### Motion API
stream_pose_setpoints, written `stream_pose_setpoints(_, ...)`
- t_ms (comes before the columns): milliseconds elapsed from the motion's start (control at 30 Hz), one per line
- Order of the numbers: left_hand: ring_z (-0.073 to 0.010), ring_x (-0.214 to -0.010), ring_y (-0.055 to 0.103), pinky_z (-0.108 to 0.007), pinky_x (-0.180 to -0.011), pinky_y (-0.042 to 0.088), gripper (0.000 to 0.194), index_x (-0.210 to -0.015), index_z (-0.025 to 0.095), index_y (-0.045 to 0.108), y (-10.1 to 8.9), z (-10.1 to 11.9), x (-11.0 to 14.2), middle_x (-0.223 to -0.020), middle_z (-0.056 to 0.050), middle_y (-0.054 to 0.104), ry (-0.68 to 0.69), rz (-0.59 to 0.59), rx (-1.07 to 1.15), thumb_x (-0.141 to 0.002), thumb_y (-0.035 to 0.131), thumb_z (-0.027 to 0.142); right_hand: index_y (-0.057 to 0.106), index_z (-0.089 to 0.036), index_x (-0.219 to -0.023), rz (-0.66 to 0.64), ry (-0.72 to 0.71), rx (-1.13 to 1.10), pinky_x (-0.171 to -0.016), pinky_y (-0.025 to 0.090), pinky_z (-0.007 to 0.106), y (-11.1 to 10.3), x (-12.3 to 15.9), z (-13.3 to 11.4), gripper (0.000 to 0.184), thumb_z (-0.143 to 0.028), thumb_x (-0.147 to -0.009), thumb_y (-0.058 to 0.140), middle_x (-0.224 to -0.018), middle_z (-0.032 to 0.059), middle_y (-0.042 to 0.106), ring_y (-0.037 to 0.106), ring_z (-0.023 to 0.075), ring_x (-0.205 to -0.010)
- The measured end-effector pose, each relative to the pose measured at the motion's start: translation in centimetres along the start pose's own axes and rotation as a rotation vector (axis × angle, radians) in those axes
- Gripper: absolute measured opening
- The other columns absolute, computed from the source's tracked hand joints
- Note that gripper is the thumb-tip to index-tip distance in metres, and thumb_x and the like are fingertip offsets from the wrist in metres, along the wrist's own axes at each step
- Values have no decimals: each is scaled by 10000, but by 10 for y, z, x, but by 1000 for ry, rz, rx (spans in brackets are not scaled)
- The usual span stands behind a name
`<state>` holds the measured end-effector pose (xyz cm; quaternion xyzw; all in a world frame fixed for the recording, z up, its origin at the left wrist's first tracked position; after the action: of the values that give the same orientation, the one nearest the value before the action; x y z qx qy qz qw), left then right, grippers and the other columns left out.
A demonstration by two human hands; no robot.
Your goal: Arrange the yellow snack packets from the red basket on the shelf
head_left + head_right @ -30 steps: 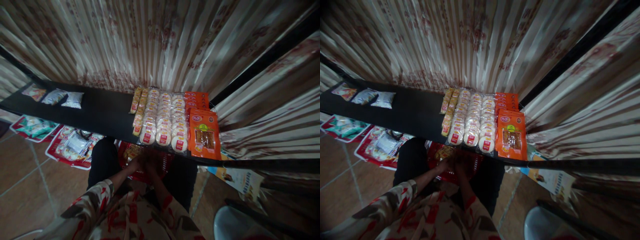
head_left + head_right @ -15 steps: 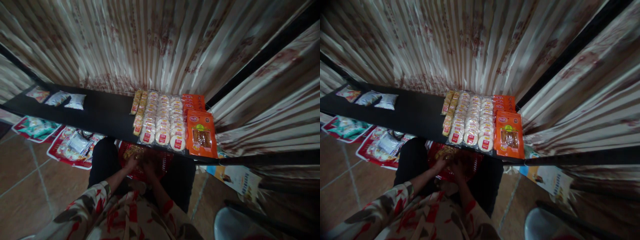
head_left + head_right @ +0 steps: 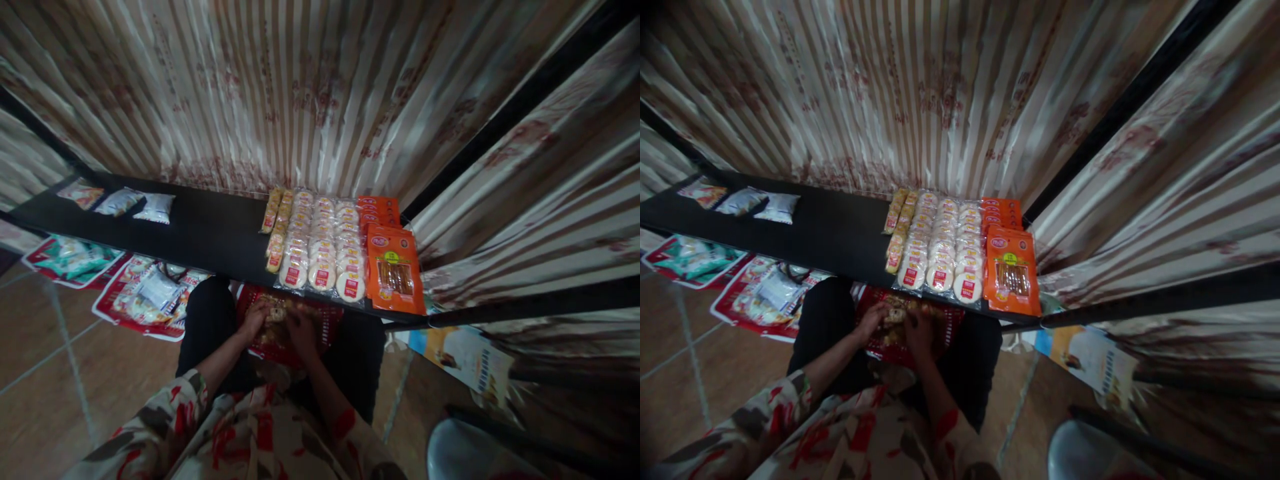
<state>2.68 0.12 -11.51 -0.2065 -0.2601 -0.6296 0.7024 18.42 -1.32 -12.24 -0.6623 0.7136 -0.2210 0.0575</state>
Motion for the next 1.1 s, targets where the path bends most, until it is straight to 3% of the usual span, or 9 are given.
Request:
stream_pose_setpoints(133,-129,-622,569,-229,-555,465,152,-769,164,575,1,9,8,-682,-3,599,-11,-29,59,-637,511,125,650,-200,-1018,-8,-81,-8,-957,431,388,-6,-2,-12,302,-287,-756,528,-1078,76,670,606,214,-1020)
stream_pose_setpoints(300,-121,-618,539,-208,-518,423,98,-725,161,571,1,18,14,-669,1,571,43,-56,42,-647,512,168,667,-213,-1006,-47,-213,-86,-1048,356,376,-8,-2,-26,319,-216,-733,501,-1160,60,641,540,195,-1148)
stream_pose_setpoints(433,-131,-635,551,-206,-476,401,95,-700,160,578,0,21,21,-713,-12,585,73,-57,-8,-675,533,240,665,-191,-1033,-128,-121,-144,-1010,401,402,-5,3,-26,343,-284,-753,490,-1139,87,652,576,221,-1102)
stream_pose_setpoints(533,-118,-532,537,-205,-418,367,121,-689,160,567,-2,18,24,-658,-6,577,40,-36,-58,-715,503,260,670,-196,-1031,-147,-67,-152,-984,424,418,-5,8,-26,364,-376,-764,501,-1107,88,669,594,239,-1072)
stream_pose_setpoints(733,-83,-306,433,-199,-347,269,163,-708,160,532,-3,18,25,-492,36,521,2,-35,-129,-786,446,273,679,-205,-1003,-176,-70,-158,-974,430,414,-9,13,-38,375,-445,-765,516,-1087,81,680,603,242,-1060)
stream_pose_setpoints(1100,-86,-254,373,-200,-322,196,237,-718,162,548,-2,30,35,-374,38,476,-129,-19,-125,-831,410,318,710,-225,-948,-205,-98,-90,-915,465,380,-13,19,-68,374,-447,-808,443,-1015,52,709,631,232,-996)
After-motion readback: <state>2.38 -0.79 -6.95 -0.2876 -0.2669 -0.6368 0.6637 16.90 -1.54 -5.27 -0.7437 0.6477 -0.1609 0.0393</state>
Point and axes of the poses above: each hand's wrist, its own x-axis away from the middle knuckle, its own y-axis out of the palm, z = x × y, the point moved 5 cm from there along -x, towards the middle knuckle
